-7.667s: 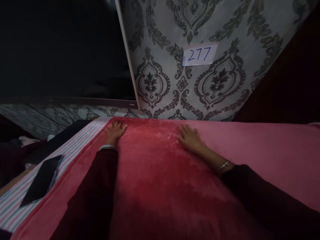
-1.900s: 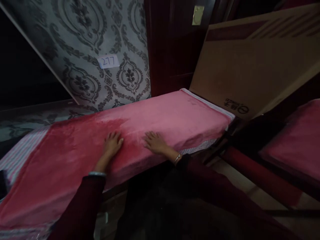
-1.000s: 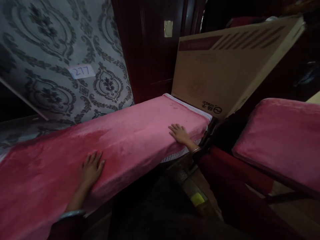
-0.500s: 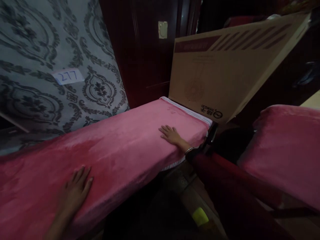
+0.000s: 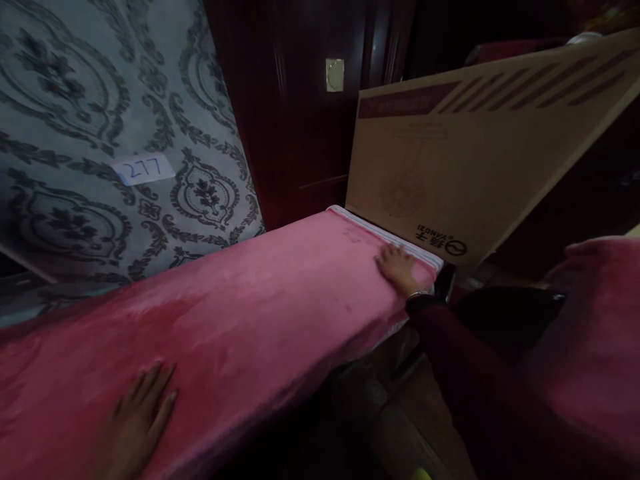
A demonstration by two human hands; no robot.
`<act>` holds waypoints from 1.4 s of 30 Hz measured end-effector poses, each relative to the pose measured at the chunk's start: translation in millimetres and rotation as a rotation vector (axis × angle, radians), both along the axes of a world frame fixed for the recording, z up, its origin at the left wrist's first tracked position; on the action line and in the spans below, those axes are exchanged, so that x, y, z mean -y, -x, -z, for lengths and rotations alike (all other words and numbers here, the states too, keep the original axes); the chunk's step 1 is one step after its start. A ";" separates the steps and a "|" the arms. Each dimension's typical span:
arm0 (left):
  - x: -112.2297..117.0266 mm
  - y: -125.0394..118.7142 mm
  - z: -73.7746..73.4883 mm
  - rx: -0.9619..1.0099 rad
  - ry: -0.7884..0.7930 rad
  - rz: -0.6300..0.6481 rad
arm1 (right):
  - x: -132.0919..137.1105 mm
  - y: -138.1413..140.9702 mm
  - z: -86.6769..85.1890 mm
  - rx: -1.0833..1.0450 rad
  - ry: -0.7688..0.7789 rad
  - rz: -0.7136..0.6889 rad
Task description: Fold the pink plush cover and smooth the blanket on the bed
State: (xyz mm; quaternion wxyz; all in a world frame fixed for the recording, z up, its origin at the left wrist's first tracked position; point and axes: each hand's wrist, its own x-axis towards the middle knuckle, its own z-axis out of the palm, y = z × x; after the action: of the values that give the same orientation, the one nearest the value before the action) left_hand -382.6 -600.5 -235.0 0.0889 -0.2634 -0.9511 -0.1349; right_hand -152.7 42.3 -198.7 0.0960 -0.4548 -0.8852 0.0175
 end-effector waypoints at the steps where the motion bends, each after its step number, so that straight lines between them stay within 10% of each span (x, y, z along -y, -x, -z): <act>1: 1.7 0.9 1.1 0.011 0.000 -0.002 | 6.5 14.8 -0.4 0.015 0.028 -0.106; 5: 7.6 2.5 1.7 0.042 0.005 0.001 | 11.3 57.0 1.6 0.064 0.127 -0.405; 16: 10.3 2.4 9.5 -0.043 -0.018 0.010 | -56.6 43.1 3.1 0.108 0.105 -0.067; 26: 10.9 14.2 17.3 -0.067 -0.056 0.100 | -1.4 -25.5 30.1 0.081 0.049 -0.131; 36: -10.2 -6.0 -11.1 -0.061 0.013 0.149 | -0.1 -67.7 11.0 -0.114 0.063 0.227; 42: -18.0 -14.3 -18.9 -0.026 0.057 0.116 | 50.8 -70.8 29.6 -0.113 0.033 -0.051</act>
State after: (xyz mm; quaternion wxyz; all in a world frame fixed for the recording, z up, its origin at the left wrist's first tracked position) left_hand -368.3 -582.6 -216.2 0.0857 -0.3223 -0.9364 -0.1094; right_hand -81.9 -8.5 -228.4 0.1377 -0.4318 -0.8894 0.0601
